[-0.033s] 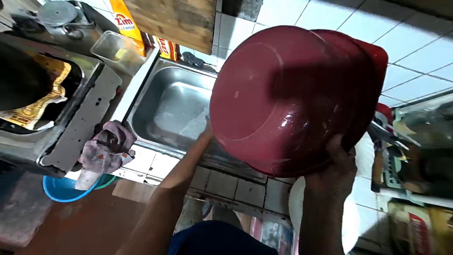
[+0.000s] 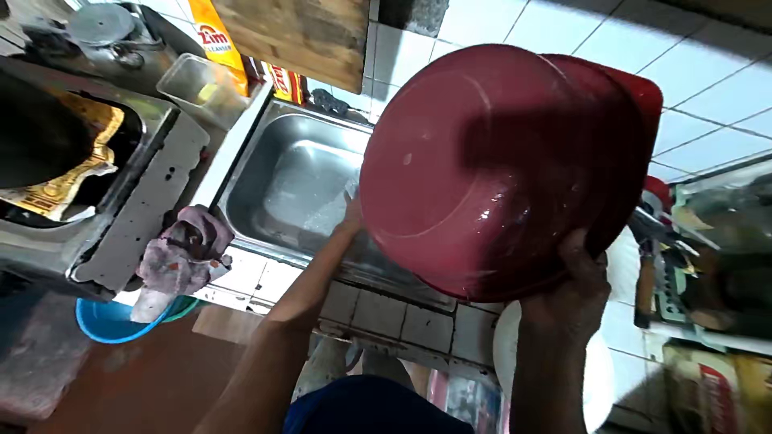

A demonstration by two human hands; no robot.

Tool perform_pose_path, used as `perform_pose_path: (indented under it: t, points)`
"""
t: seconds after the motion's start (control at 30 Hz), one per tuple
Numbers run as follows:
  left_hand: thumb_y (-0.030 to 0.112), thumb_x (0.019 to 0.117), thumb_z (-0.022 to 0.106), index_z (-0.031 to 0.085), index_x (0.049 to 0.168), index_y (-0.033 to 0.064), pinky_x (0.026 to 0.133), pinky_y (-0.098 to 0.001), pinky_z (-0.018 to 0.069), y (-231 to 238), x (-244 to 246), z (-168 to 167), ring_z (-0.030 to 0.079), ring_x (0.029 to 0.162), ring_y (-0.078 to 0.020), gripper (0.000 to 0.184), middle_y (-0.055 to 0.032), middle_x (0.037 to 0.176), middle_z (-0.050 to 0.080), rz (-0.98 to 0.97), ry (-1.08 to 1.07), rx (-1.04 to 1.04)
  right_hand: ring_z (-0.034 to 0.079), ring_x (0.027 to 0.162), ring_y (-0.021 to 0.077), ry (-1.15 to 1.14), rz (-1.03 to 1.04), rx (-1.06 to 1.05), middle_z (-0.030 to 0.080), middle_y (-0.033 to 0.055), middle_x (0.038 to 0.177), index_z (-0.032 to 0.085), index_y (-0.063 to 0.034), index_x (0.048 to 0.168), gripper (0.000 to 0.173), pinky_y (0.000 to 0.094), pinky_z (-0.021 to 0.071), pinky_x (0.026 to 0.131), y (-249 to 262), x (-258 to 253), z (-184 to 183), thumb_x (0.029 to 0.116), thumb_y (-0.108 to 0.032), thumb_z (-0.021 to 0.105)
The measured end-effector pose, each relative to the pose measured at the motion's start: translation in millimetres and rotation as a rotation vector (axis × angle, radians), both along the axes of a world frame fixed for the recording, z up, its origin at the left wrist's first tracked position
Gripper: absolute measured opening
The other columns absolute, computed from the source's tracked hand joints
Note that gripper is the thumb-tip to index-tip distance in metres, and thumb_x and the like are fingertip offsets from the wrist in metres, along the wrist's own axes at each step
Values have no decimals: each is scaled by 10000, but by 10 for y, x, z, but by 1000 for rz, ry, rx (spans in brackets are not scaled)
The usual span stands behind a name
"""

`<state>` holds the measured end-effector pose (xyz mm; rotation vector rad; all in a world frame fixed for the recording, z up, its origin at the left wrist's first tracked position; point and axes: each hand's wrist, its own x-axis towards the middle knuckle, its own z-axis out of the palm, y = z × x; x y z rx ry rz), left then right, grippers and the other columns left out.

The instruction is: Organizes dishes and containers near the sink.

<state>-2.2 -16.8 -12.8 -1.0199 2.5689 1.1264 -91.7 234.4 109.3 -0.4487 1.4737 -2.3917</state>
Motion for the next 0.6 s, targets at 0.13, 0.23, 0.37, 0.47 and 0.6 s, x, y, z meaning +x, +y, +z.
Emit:
perform_pose_path:
  t: [0.13, 0.23, 0.37, 0.47, 0.6]
  points:
    - [85, 924, 700, 493, 1448, -76, 1063, -716, 397, -671, 122, -616, 545, 1270, -550, 587, -371, 1429, 504, 11, 98, -170, 721, 958, 95, -58, -17, -20, 747, -15, 1004, 663, -161, 1119, 168, 324, 616, 866, -43, 22, -58, 958, -208, 663]
    - [99, 990, 638, 530, 1423, -63, 1073, -652, 431, -1013, 342, -670, 590, 1235, -504, 475, -334, 1319, 608, 63, 55, -18, 715, 975, 87, -102, -32, -34, 741, -13, 1012, 650, -154, 1124, 145, 309, 607, 879, -134, 68, -61, 1009, -170, 563]
    - [141, 1001, 625, 556, 1431, -26, 1104, -824, 195, -1010, 619, -466, 357, 1418, -583, 467, -372, 1508, 419, 209, -54, -209, 727, 951, 114, -145, 12, -63, 746, 19, 1000, 658, -126, 1121, 194, 327, 622, 851, -203, 102, -117, 931, -160, 683]
    - [154, 999, 621, 558, 1435, -12, 1113, -832, 132, -1053, 821, -456, 196, 1500, -572, 471, -351, 1614, 263, 280, -92, -288, 729, 917, 120, -150, -5, -17, 739, 28, 980, 618, -104, 1136, 256, 328, 628, 823, -253, 138, -166, 888, -68, 672]
    - [199, 1006, 639, 558, 1449, 19, 1097, -816, 214, -1126, 1026, -570, 272, 1478, -559, 485, -349, 1610, 271, 298, -103, -219, 725, 924, 120, -174, -11, 24, 727, 30, 992, 557, -88, 1190, 291, 331, 629, 832, -293, 161, -251, 911, -16, 596]
